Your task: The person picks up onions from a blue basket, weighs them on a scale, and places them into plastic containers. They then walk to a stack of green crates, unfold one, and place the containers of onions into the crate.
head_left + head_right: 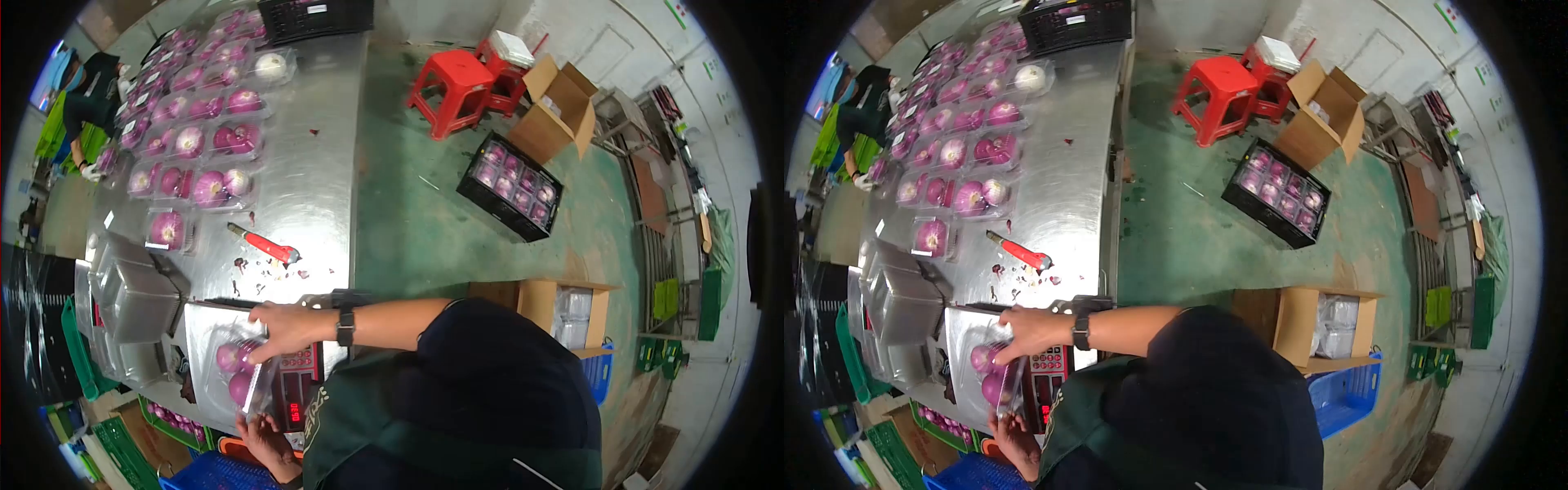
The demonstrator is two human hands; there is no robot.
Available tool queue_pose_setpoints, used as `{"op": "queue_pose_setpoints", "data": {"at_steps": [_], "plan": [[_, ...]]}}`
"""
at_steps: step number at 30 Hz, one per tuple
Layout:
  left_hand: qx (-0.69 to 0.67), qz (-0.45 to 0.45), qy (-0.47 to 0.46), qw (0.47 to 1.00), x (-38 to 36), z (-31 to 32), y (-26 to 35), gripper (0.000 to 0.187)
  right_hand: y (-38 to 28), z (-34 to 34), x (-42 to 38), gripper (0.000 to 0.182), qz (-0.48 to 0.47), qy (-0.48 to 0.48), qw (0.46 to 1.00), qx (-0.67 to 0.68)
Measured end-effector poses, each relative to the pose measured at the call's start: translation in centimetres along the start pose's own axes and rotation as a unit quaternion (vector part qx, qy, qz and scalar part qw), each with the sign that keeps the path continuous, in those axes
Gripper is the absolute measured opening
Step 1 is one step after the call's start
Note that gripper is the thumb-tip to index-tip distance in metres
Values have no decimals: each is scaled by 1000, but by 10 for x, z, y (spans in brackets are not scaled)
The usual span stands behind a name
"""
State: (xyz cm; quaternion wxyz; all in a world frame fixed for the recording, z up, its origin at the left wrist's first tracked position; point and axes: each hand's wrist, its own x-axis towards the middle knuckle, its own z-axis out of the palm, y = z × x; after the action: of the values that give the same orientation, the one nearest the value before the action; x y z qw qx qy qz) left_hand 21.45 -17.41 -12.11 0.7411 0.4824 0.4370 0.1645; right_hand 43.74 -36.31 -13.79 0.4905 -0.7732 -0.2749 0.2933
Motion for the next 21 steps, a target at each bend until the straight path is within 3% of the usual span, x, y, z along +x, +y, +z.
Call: {"op": "queue_pose_setpoints", "data": {"at_steps": [3, 5, 8, 10, 12, 14, 16, 17, 18, 19, 21], "plan": [[9, -36, -89, 995, 9, 28, -6, 56, 6, -19, -6, 119, 71, -38, 996, 30], [45, -39, -111, 992, 18, 47, -12, 57, 8, -40, -13, 126, 104, -78, 969, 210], [88, -70, -93, 989, -4, 104, 1, 59, 28, -64, -20, 107, 92, 52, 964, 246], [83, -40, -158, 983, 2, 112, -11, 54, 72, -66, -13, 98, 106, 111, 918, 367], [57, -22, -188, 980, -4, 124, -12, 41, 54, -105, -24, 100, 157, 180, 874, 424], [69, -31, -166, 983, -7, 119, -12, 37, 89, -130, -15, 93, 170, 242, 885, 359], [88, -48, -144, 985, -14, 110, -13, 30, 108, -154, 2, 71, 165, 335, 879, 297], [61, -35, -96, 993, -14, 103, -16, 30, 130, -168, 16, 64, 143, 330, 898, 254], [70, -36, -97, 992, -12, 93, -24, 30, 150, -179, 28, 64, 121, 339, 907, 216], [75, -37, -90, 992, -15, 80, -30, 30, 169, -186, 43, 70, 117, 410, 902, 68], [88, -34, -45, 995, -23, 66, -42, 30, 178, -204, 61, 82, 74, 417, 895, -140]]}}
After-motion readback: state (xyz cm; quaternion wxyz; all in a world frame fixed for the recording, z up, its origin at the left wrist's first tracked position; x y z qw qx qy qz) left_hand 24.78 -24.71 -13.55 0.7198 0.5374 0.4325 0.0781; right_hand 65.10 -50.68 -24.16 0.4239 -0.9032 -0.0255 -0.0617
